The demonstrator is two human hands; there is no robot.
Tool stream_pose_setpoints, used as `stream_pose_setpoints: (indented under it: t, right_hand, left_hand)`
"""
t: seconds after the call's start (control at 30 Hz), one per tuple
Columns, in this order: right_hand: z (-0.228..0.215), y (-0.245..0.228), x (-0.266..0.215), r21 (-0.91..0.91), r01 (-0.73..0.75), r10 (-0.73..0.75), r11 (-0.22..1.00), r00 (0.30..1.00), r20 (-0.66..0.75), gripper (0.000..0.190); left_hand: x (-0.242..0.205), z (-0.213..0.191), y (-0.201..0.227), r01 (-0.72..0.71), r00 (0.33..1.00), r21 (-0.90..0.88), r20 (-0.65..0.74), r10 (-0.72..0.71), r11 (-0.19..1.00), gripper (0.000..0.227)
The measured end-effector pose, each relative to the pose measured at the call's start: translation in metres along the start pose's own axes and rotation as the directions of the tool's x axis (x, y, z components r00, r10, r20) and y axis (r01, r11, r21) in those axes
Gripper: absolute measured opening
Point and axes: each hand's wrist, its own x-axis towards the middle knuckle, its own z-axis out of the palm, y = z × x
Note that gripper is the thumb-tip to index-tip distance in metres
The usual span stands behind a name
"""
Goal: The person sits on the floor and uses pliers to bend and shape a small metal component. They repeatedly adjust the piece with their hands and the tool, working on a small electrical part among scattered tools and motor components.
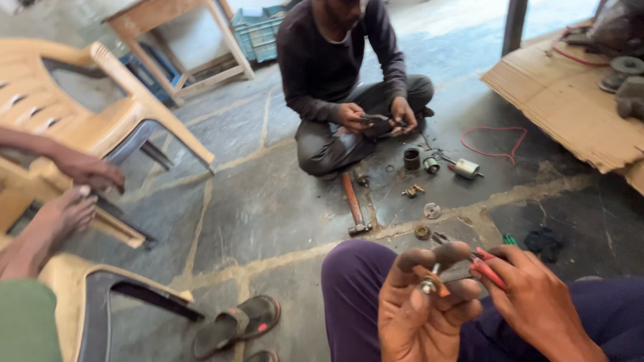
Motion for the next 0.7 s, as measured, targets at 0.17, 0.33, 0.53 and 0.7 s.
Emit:
stream_pose_setpoints:
  t: [0.17, 0.33, 0.53, 0.7]
  right_hand:
    - [0.055, 0.053, 0.011, -0.137, -0.003, 0.007, 0.991, 0.999, 0.031, 0.037]
    - [0.150, 0.116, 0.029, -0.468, 0.040, 0.130, 0.883, 0.936, 0.326, 0.041]
    - [0.226, 0.150, 0.026, -0.572, 0.205, 0.041, 0.794, 0.921, 0.386, 0.034]
    - [0.221, 0.146, 0.037, -0.537, 0.172, 0.134, 0.826, 0.865, 0.484, 0.030]
  left_hand:
    - [0.011, -0.017, 0.000, 0.010, 0.997, 0.028, -0.073, -0.008, 1.000, 0.040]
    - [0.019, -0.033, -0.001, 0.046, 0.989, 0.098, -0.143, -0.032, 0.994, 0.045]
    - [0.025, -0.049, 0.005, 0.083, 0.984, 0.089, -0.163, -0.068, 0.993, 0.053]
    - [0.036, -0.068, 0.006, 0.155, 0.985, 0.480, -0.145, -0.096, 0.864, 0.061]
